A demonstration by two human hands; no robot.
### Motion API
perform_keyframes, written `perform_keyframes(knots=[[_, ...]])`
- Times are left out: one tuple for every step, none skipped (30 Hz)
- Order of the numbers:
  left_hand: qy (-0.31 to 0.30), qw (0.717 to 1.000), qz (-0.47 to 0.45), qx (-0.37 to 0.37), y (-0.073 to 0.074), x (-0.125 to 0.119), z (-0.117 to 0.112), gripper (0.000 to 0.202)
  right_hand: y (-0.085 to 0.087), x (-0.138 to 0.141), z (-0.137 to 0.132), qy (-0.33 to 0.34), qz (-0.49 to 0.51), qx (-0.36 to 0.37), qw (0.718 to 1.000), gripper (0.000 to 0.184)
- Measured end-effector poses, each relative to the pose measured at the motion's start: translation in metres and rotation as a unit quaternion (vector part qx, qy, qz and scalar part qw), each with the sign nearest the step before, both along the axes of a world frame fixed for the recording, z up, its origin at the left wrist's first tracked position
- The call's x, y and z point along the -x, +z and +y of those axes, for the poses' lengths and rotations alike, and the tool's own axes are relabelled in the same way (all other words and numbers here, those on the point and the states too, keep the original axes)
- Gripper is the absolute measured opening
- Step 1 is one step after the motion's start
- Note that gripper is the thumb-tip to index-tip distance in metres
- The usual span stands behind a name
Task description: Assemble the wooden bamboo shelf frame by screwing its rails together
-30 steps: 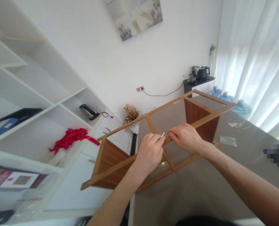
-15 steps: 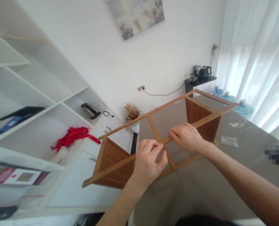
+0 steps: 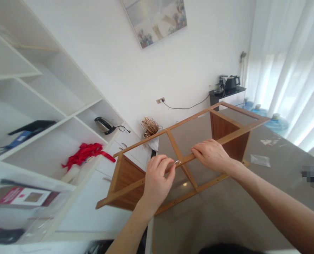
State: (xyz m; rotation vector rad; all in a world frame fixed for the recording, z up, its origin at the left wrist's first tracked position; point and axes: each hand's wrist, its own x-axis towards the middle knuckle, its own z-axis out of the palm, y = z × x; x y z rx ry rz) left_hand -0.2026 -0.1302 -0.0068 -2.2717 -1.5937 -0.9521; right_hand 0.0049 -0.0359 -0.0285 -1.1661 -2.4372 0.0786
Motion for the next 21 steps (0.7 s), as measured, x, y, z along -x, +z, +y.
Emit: perform_keyframes(knots=[[-0.002,1.000,0.012,0.008,0.002,0.001,0.001,0.012,0.000,0.000,0.000,0.001,0.000,0.001,1.000,0.038],[-0.009,0.999,0.029,0.021,0.003,0.002,0.003,0.014,0.000,0.000,0.000,0.001,0.001,0.000,1.000,0.038],[-0.017,0.998,0.048,0.034,0.005,0.003,0.004,0.016,0.000,0.000,0.000,0.001,0.001,-0.001,1.000,0.038],[-0.024,0.996,0.070,0.045,0.007,0.004,0.006,0.018,0.000,0.000,0.000,0.002,0.001,-0.002,1.000,0.038],[-0.028,0.994,0.094,0.053,0.009,0.004,0.007,0.021,-0.001,0.000,0.000,0.001,0.001,-0.004,1.000,0.038],[-0.030,0.990,0.123,0.058,0.012,0.003,0.009,0.022,-0.002,0.000,0.001,0.000,0.001,-0.005,1.000,0.037],[-0.030,0.986,0.155,0.060,0.014,0.002,0.011,0.024,-0.002,0.000,0.001,0.000,0.001,-0.006,1.000,0.037],[-0.032,0.979,0.191,0.060,0.017,0.000,0.013,0.026,-0.003,0.000,0.002,-0.001,0.002,-0.006,1.000,0.037],[-0.037,0.972,0.225,0.058,0.020,-0.001,0.015,0.027,-0.004,0.000,0.002,-0.001,0.002,-0.007,1.000,0.037],[-0.046,0.964,0.258,0.055,0.022,-0.002,0.017,0.027,-0.004,0.001,0.002,-0.001,0.002,-0.008,1.000,0.037],[-0.056,0.955,0.287,0.051,0.024,-0.002,0.020,0.027,-0.004,0.001,0.002,-0.001,0.001,-0.010,1.000,0.037],[-0.068,0.947,0.312,0.047,0.027,-0.003,0.023,0.027,-0.005,0.001,0.002,-0.001,0.000,-0.013,1.000,0.037],[-0.080,0.938,0.334,0.043,0.029,-0.002,0.025,0.026,-0.005,0.001,0.002,-0.001,-0.002,-0.016,1.000,0.038],[-0.091,0.931,0.352,0.041,0.030,-0.002,0.028,0.025,-0.005,0.002,0.001,-0.002,-0.004,-0.019,1.000,0.039],[-0.100,0.925,0.364,0.040,0.032,-0.001,0.030,0.024,-0.005,0.002,0.001,-0.003,-0.005,-0.021,1.000,0.039],[-0.106,0.922,0.370,0.042,0.033,0.000,0.031,0.024,-0.005,0.002,0.001,-0.004,-0.004,-0.022,1.000,0.039],[-0.110,0.923,0.366,0.045,0.033,0.001,0.032,0.024,-0.005,0.001,0.001,-0.005,-0.003,-0.023,1.000,0.039],[-0.112,0.928,0.353,0.049,0.033,0.002,0.033,0.023,-0.006,0.001,0.001,-0.006,-0.001,-0.024,1.000,0.038],[-0.114,0.934,0.334,0.054,0.033,0.002,0.033,0.022,-0.006,0.001,0.001,-0.006,0.001,-0.024,1.000,0.038],[-0.115,0.941,0.312,0.060,0.032,0.002,0.033,0.021,-0.006,0.001,0.002,-0.006,0.002,-0.025,1.000,0.038],[-0.115,0.949,0.287,0.065,0.031,0.001,0.032,0.020,-0.006,0.001,0.002,-0.006,0.003,-0.026,1.000,0.038]])
